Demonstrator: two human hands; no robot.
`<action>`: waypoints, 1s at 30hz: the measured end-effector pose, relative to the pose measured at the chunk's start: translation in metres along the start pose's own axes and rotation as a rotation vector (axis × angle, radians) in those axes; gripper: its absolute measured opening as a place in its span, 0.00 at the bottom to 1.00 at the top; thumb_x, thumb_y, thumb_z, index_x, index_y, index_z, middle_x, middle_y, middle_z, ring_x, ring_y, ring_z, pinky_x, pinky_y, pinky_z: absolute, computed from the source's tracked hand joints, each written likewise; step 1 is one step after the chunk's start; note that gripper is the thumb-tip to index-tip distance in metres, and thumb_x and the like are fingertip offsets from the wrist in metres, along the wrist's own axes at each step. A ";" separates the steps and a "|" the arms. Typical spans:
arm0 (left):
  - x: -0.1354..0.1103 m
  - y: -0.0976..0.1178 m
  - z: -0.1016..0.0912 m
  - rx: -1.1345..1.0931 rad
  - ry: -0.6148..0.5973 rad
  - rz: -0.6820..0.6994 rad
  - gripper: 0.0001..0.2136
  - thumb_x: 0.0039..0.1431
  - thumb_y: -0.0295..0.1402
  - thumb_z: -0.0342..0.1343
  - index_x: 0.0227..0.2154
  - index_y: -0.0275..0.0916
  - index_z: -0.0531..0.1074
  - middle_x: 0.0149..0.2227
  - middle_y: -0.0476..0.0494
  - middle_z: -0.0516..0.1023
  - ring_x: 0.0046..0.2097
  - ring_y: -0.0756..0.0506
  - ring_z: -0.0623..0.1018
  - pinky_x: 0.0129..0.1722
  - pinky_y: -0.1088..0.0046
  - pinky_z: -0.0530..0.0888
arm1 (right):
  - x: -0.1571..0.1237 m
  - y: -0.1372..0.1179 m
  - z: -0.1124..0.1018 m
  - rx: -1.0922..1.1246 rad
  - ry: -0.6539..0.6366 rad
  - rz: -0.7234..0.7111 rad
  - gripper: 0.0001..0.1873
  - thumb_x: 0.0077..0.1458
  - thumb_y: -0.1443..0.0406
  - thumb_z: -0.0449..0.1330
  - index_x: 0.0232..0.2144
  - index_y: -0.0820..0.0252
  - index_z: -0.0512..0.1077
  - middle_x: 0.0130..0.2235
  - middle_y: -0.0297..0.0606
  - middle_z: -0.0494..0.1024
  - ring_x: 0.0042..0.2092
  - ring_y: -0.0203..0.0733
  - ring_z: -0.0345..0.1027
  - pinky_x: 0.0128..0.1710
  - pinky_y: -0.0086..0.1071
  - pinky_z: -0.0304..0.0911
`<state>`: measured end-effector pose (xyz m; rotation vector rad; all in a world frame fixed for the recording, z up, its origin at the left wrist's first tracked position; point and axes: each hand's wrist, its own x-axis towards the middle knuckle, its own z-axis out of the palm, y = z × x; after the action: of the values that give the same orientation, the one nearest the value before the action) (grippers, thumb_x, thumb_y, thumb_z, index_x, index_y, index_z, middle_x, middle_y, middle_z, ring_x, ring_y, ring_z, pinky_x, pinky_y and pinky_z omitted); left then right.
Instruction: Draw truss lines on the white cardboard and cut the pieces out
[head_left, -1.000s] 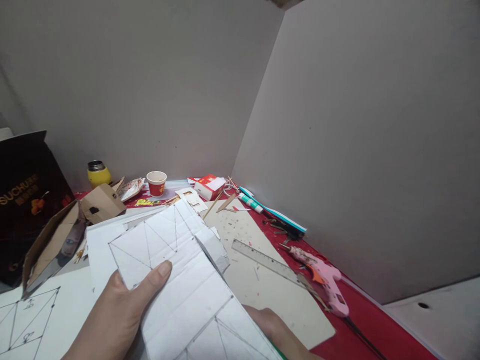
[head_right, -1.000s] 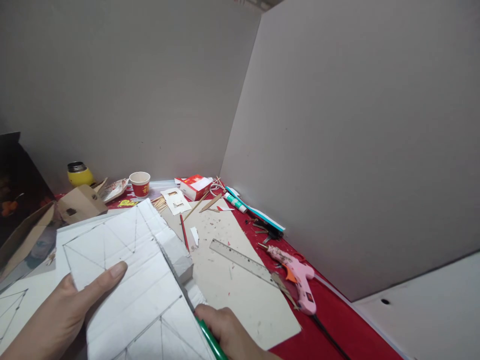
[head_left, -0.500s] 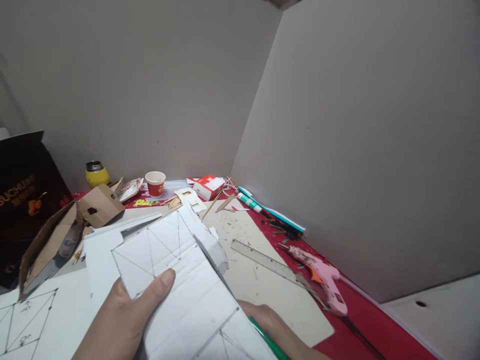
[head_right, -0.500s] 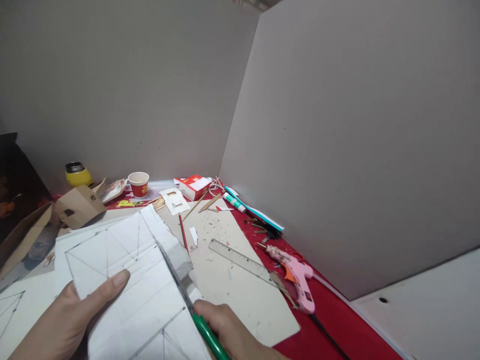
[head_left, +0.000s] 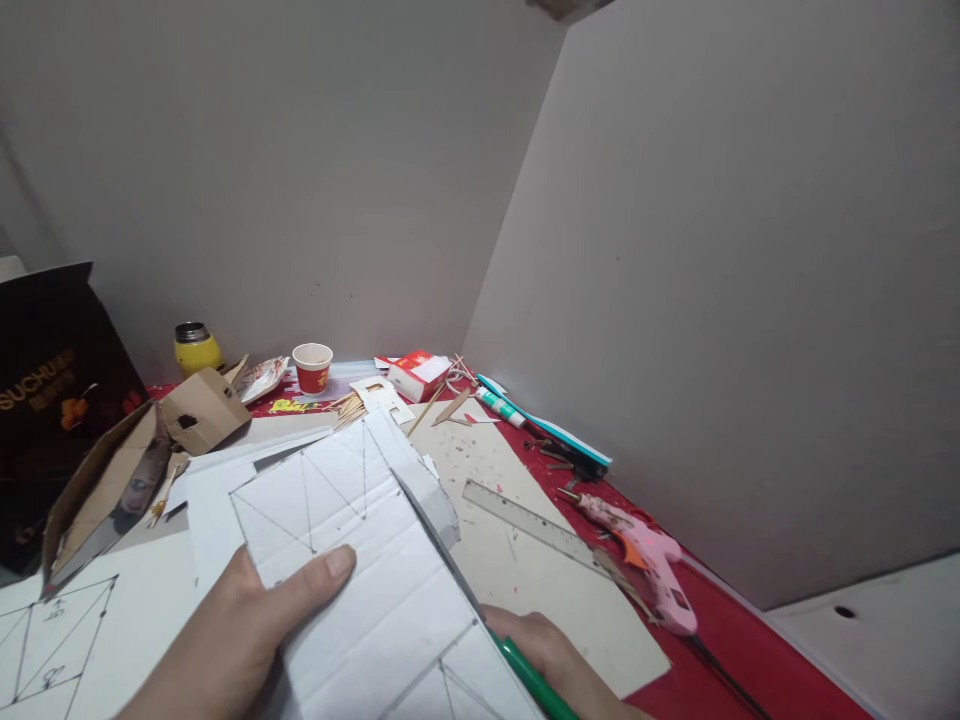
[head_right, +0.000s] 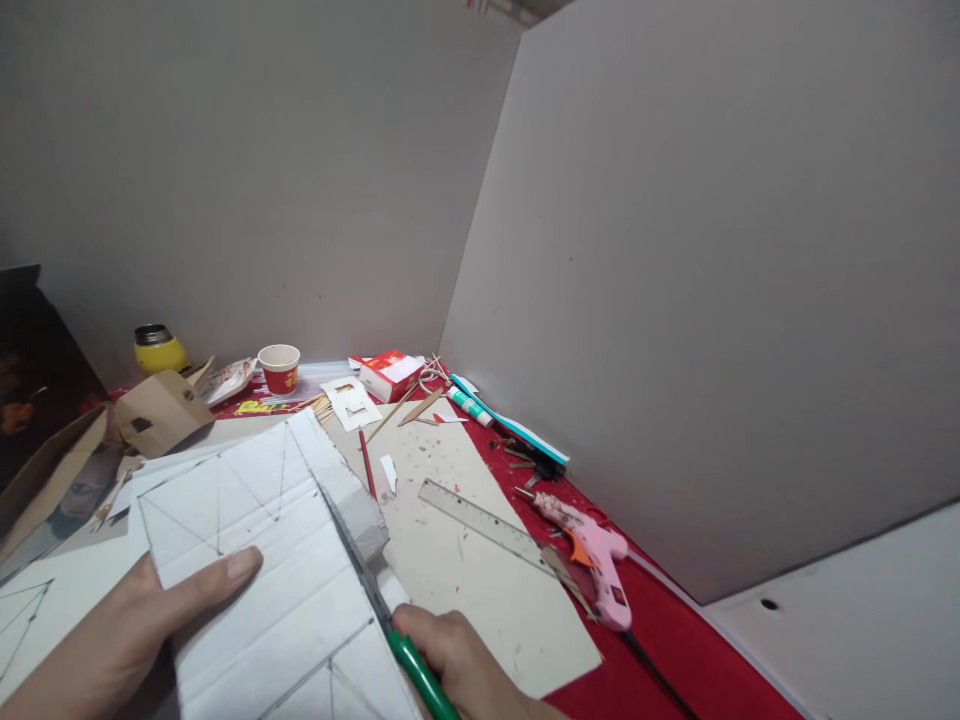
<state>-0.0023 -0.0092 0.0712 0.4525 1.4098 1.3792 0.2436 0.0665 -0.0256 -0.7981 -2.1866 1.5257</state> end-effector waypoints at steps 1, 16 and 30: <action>0.004 0.010 -0.004 -0.032 -0.033 -0.047 0.28 0.46 0.38 0.70 0.53 0.41 0.75 0.42 0.38 0.85 0.46 0.34 0.83 0.43 0.62 0.80 | 0.000 -0.002 0.000 0.010 -0.003 0.007 0.27 0.54 0.42 0.58 0.25 0.59 0.65 0.23 0.30 0.59 0.27 0.34 0.52 0.24 0.25 0.53; 0.048 0.047 -0.040 0.396 -0.781 0.043 0.13 0.63 0.42 0.60 0.48 0.45 0.77 0.38 0.48 0.83 0.38 0.47 0.81 0.38 0.74 0.76 | -0.003 -0.034 -0.002 0.051 -0.155 0.153 0.23 0.48 0.46 0.63 0.25 0.61 0.69 0.22 0.29 0.58 0.27 0.35 0.56 0.24 0.25 0.53; 0.046 0.037 -0.038 0.403 -0.795 0.025 0.05 0.59 0.34 0.62 0.36 0.40 0.74 0.34 0.50 0.80 0.37 0.44 0.80 0.37 0.70 0.77 | -0.007 -0.028 0.001 -0.044 -0.099 0.092 0.20 0.53 0.49 0.63 0.28 0.61 0.73 0.23 0.30 0.62 0.28 0.35 0.57 0.24 0.24 0.53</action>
<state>-0.0653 0.0202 0.0764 1.1394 0.9937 0.7682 0.2415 0.0540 -0.0002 -0.8650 -2.2914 1.5976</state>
